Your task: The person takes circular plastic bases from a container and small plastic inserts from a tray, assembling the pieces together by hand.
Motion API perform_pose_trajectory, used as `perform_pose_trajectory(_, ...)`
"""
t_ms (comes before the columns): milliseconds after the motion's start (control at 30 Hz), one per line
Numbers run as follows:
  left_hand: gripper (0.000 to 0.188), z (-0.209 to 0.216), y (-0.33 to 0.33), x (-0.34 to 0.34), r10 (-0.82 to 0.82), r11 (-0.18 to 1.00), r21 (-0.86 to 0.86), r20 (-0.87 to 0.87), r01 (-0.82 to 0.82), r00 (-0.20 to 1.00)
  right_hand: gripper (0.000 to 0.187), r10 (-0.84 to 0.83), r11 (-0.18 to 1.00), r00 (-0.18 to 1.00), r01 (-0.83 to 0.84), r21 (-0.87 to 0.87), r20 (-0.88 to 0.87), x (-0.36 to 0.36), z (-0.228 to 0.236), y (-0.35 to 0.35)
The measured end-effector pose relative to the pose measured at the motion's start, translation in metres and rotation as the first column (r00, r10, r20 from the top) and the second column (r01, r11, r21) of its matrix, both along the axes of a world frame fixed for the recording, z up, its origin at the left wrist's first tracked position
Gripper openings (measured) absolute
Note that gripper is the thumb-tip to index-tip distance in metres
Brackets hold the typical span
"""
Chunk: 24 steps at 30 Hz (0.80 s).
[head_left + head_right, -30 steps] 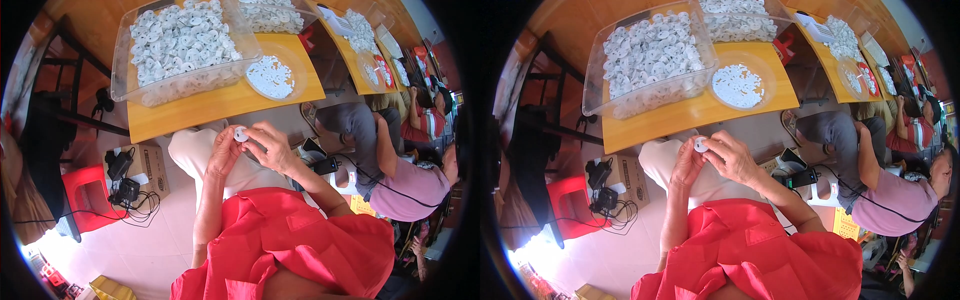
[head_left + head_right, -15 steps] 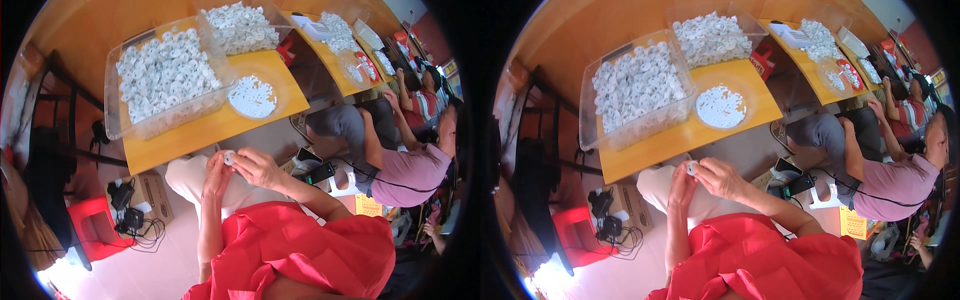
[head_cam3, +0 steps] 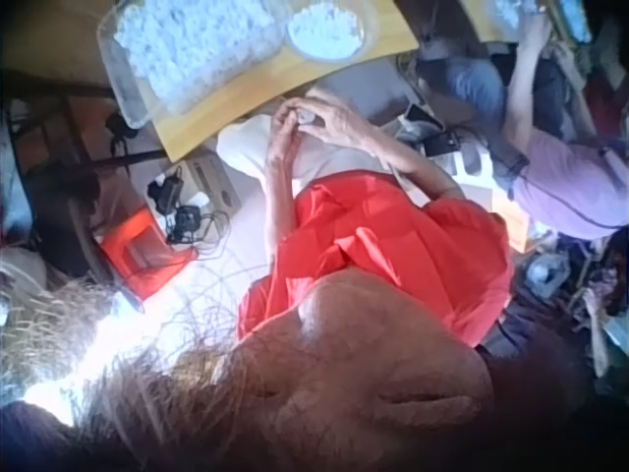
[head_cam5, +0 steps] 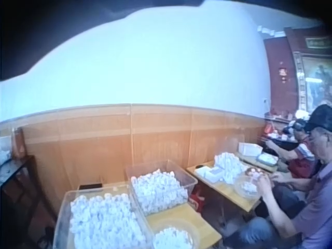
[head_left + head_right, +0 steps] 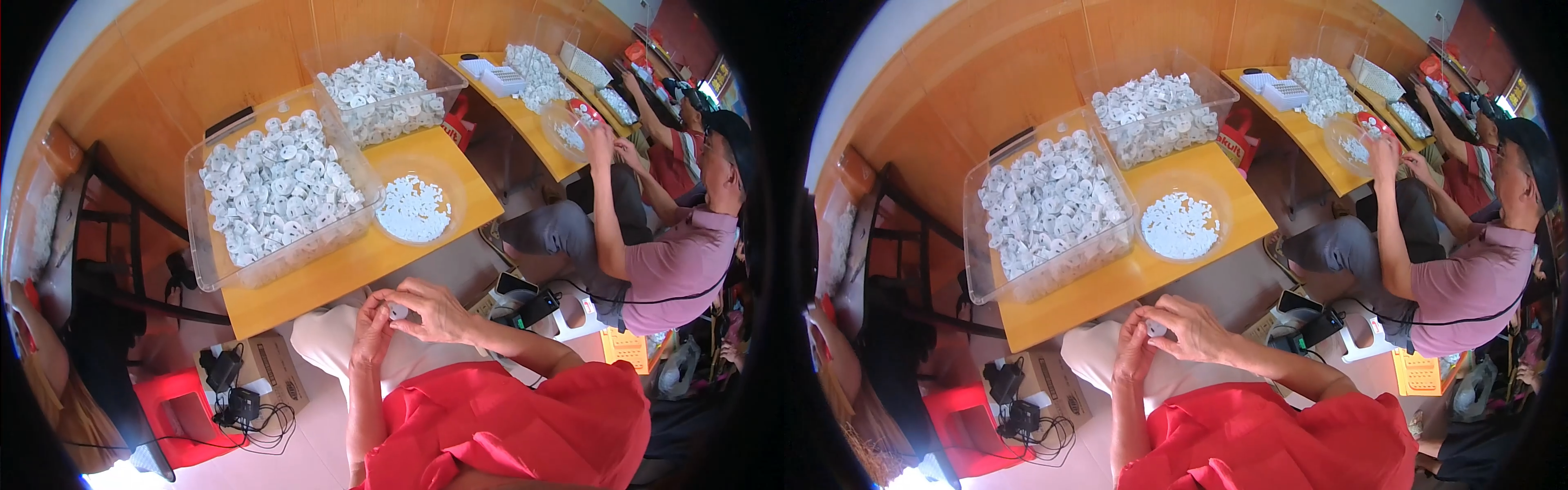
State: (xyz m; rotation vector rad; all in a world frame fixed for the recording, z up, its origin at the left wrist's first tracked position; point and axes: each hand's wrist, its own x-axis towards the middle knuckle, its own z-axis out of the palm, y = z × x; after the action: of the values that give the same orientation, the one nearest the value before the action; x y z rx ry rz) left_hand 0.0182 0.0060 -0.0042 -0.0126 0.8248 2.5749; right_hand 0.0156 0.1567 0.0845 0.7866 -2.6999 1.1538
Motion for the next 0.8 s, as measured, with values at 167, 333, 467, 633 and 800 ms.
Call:
perform_pose_trajectory(167, 0.040, 0.013, -0.002, -0.003, -0.070, 0.996, 0.053, 0.000, 0.069, 0.998, 0.034, 0.022, 0.997, 0.999, -0.018, -0.079, 0.044, -0.016, 0.023, 0.013)
perform_pose_trajectory(333, 0.038, 0.006, -0.003, -0.006, -0.057, 0.998, 0.004, -0.033, 0.057, 0.998, 0.034, -0.079, 0.994, 0.993, 0.086, 0.067, -0.092, -0.089, 0.072, 0.043)
perform_pose_trajectory(467, 0.032, 0.007, -0.004, -0.004, -0.064, 0.998, -0.025, -0.028, 0.064, 0.998, 0.035, -0.106, 0.969, 0.873, 0.198, 0.147, -0.476, -0.197, 0.110, 0.063)
perform_pose_trajectory(633, 0.028, 0.006, -0.005, -0.004, -0.058, 0.998, -0.015, -0.028, 0.058, 0.998, 0.026, -0.139, 0.975, 0.748, 0.219, 0.043, -0.649, -0.235, 0.133, 0.027)
perform_pose_trajectory(800, 0.028, 0.008, -0.007, -0.003, -0.071, 0.997, -0.036, -0.012, 0.070, 0.997, 0.018, 0.244, 0.929, 0.902, -0.111, 0.353, -0.357, -0.225, 0.093, -0.040)
